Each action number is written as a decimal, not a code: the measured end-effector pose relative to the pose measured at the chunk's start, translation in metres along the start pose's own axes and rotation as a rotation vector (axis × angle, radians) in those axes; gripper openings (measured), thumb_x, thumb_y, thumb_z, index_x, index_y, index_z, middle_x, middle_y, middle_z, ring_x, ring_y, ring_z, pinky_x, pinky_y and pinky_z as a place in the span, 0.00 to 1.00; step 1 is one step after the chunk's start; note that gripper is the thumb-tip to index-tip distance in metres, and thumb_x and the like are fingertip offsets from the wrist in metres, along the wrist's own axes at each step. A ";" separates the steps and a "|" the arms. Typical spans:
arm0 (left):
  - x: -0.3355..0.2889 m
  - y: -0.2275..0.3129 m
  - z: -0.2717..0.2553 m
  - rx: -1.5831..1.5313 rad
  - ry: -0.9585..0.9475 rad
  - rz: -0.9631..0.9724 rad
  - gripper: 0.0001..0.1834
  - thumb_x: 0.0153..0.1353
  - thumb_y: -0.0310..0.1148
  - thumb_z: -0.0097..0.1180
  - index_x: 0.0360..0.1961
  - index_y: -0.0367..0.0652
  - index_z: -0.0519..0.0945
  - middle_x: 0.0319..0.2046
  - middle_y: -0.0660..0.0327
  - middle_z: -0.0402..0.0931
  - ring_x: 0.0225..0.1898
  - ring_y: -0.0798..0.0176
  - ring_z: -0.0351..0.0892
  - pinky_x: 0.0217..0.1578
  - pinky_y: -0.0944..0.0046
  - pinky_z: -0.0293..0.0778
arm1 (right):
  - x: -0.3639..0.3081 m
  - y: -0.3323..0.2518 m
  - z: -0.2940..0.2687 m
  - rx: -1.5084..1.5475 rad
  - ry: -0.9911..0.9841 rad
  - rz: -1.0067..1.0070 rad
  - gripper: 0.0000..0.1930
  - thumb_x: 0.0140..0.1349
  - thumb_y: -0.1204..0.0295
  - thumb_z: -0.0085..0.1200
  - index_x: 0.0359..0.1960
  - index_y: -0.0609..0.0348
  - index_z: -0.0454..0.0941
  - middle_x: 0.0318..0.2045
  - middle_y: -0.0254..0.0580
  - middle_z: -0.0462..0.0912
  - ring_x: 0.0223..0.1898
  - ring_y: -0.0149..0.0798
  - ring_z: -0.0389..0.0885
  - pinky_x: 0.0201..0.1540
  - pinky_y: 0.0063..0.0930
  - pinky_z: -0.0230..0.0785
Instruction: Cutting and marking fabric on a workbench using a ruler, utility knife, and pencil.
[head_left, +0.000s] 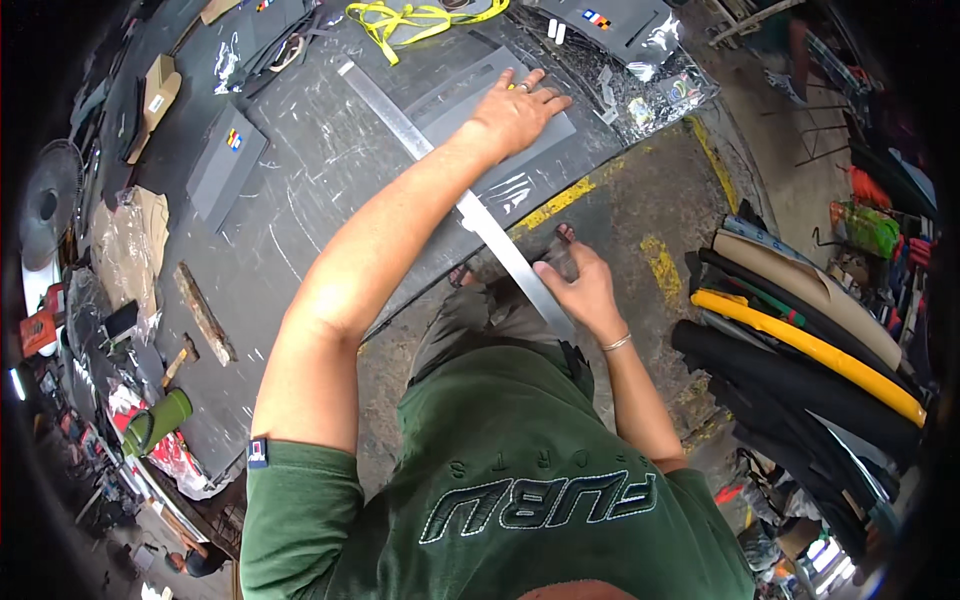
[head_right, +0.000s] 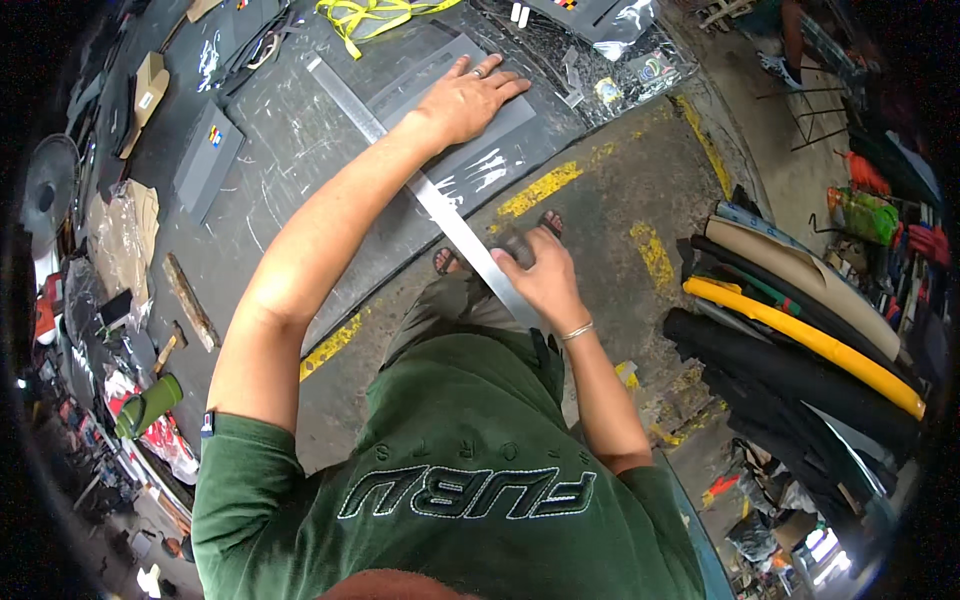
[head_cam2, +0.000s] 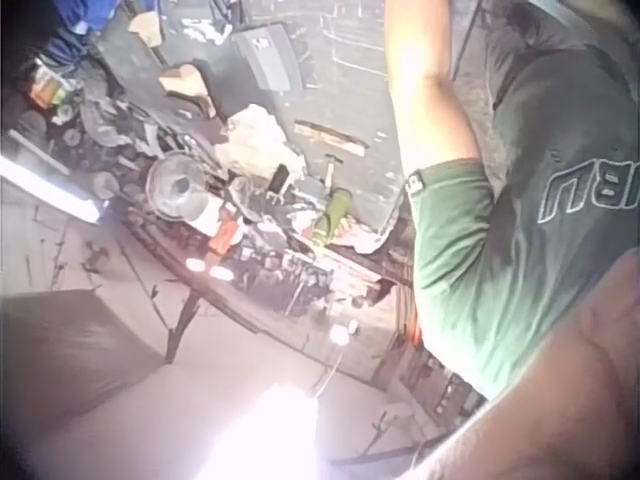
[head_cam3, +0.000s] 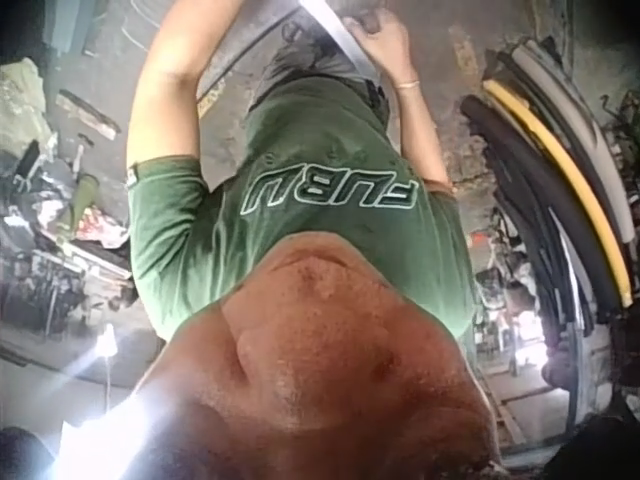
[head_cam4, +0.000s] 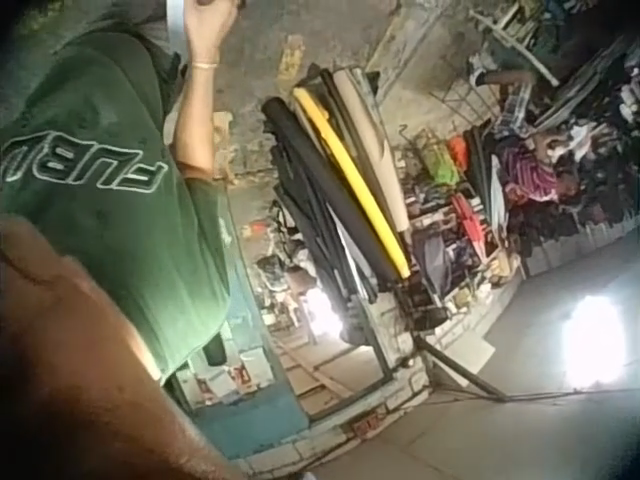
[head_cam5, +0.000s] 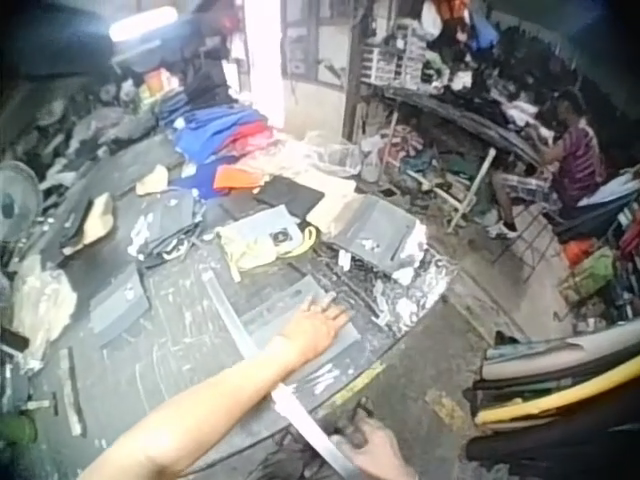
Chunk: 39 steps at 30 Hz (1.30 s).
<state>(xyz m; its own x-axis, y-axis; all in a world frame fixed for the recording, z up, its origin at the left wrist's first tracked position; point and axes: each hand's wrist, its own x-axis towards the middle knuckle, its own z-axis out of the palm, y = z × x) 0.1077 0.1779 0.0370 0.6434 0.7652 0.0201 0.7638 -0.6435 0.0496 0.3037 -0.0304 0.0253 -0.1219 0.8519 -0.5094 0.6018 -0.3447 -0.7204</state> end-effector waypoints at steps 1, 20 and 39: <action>0.004 0.001 -0.003 0.044 -0.101 0.001 0.29 0.69 0.30 0.47 0.71 0.56 0.70 0.70 0.59 0.69 0.76 0.53 0.60 0.73 0.40 0.58 | -0.002 0.001 0.008 -0.184 0.105 -0.247 0.10 0.56 0.68 0.66 0.33 0.60 0.80 0.37 0.41 0.82 0.46 0.43 0.79 0.54 0.41 0.68; -0.119 -0.067 -0.157 -0.482 0.868 -0.806 0.17 0.72 0.40 0.56 0.55 0.41 0.79 0.47 0.49 0.79 0.54 0.51 0.80 0.57 0.56 0.74 | -0.031 0.052 -0.006 -0.047 0.410 -0.068 0.23 0.69 0.54 0.62 0.42 0.69 0.85 0.28 0.47 0.86 0.31 0.30 0.79 0.37 0.33 0.73; -0.196 0.028 0.028 -0.226 0.367 -0.776 0.35 0.66 0.48 0.64 0.67 0.36 0.72 0.66 0.44 0.70 0.69 0.42 0.68 0.68 0.44 0.64 | -0.019 0.030 0.015 0.527 0.344 -0.293 0.13 0.71 0.63 0.60 0.34 0.56 0.73 0.25 0.28 0.75 0.24 0.25 0.71 0.28 0.22 0.63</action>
<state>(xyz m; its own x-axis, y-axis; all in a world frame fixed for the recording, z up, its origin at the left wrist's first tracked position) 0.0047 0.0092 0.0066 -0.1386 0.9666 0.2154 0.9246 0.0484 0.3778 0.3122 -0.0632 0.0064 0.0893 0.9856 -0.1438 0.1080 -0.1531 -0.9823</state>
